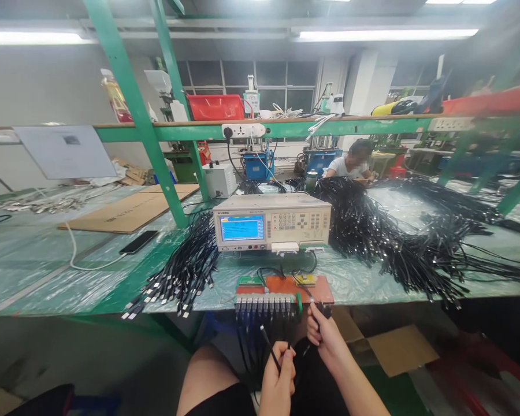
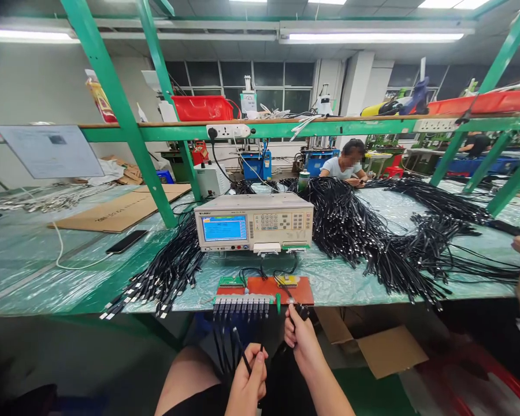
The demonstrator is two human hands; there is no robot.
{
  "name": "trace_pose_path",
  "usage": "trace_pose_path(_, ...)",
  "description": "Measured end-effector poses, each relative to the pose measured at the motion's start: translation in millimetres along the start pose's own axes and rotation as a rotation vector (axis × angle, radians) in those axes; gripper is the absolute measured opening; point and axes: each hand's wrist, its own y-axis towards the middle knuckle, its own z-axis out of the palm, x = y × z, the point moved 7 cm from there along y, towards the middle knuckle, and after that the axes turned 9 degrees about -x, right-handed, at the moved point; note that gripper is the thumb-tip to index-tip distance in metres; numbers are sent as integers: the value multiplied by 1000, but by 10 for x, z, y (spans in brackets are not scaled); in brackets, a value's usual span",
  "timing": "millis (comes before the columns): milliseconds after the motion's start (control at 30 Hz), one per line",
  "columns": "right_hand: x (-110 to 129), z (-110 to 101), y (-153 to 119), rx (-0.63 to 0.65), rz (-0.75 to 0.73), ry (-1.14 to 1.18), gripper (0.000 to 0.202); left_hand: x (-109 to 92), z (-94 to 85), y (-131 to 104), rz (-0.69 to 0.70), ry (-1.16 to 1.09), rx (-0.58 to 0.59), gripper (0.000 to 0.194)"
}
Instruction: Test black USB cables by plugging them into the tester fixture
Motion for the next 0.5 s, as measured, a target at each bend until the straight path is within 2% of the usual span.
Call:
trace_pose_path(200,-1,25,-17,23,55,32,57,-51,88,-61,-15,-14,14,58)
trace_pose_path(367,29,43,-28,-42,26,13,64,-128,134,-101,-23,13,17,59)
trace_pose_path(500,33,58,-94,-95,-4,27,65,-104,125,-76,-53,-2,25,56)
